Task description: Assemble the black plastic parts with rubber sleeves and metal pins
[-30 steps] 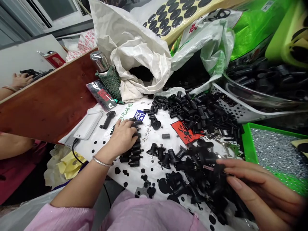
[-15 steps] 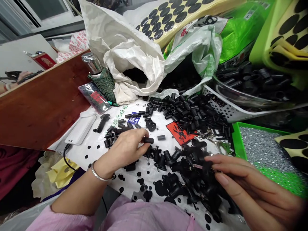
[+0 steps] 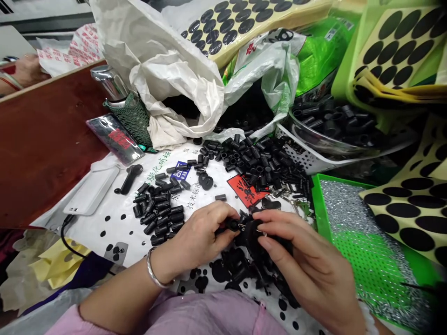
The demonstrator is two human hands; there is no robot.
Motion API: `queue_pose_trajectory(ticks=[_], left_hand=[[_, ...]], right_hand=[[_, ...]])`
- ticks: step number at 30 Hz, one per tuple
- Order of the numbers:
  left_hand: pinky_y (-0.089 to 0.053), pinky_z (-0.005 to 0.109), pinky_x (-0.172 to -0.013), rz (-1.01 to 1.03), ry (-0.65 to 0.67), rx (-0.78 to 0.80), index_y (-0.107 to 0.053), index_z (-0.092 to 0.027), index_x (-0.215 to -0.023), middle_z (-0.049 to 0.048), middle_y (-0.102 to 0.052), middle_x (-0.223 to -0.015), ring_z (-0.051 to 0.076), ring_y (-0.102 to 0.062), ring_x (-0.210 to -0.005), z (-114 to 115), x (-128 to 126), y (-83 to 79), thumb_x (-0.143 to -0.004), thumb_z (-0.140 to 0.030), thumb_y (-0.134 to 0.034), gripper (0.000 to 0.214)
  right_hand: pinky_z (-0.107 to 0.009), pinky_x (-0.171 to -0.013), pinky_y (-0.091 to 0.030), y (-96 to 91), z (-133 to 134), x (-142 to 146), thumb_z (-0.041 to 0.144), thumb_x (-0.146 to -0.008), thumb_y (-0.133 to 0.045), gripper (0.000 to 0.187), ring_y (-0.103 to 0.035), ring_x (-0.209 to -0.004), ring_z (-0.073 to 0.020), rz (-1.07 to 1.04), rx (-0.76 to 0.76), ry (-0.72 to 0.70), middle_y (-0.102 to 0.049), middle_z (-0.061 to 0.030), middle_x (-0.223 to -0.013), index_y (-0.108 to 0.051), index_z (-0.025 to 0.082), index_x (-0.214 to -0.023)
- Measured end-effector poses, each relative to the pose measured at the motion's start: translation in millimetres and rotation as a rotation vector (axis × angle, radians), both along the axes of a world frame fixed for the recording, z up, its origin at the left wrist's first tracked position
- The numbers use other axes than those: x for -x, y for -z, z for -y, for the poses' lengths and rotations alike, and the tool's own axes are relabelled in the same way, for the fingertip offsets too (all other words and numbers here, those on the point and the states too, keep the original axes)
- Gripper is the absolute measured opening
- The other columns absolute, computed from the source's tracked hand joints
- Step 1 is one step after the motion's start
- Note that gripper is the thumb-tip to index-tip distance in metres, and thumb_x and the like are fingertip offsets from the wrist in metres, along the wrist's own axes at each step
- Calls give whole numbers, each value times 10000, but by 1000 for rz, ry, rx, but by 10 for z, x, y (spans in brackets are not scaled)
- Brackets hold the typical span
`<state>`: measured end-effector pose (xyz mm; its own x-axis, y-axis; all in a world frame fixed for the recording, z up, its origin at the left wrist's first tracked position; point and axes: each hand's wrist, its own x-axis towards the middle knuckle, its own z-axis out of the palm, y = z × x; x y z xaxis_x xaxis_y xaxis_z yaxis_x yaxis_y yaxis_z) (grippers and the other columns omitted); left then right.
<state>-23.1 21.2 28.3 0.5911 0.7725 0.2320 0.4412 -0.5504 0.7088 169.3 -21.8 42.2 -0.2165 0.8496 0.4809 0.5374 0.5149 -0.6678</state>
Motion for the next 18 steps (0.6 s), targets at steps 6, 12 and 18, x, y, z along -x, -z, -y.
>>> queue_pose_trajectory(ticks=[6,12,18], left_hand=[[-459,263,-787,49,67,-67,-514,-142,-1033,75,-553,-963,148,-522,-892,11,9,-14,-801,-70,-510,243],[-464,266,-793,28,104,-53,-505,-152,-1128,87,-538,-999,154,-520,-909,61,38,-36,-828,-52,-450,321],[-478,272,-743,-3,96,-120,-532,-155,-1093,82,-544,-956,158,-529,-861,86,28,12,-845,-102,-449,267]], right_hand=[[-281,-772,-529,-12,28,-20,99,-776,-532,194,-601,-945,-173,140,-131,-44,-618,-101,-1028,-587,158,-952],[-279,-745,-550,-55,50,-41,72,-755,-527,208,-634,-892,-171,254,-291,-108,-664,-88,-976,-597,169,-924],[-266,-754,-545,20,138,-60,98,-779,-526,179,-613,-931,-170,142,-113,-32,-632,-106,-1016,-583,157,-939]])
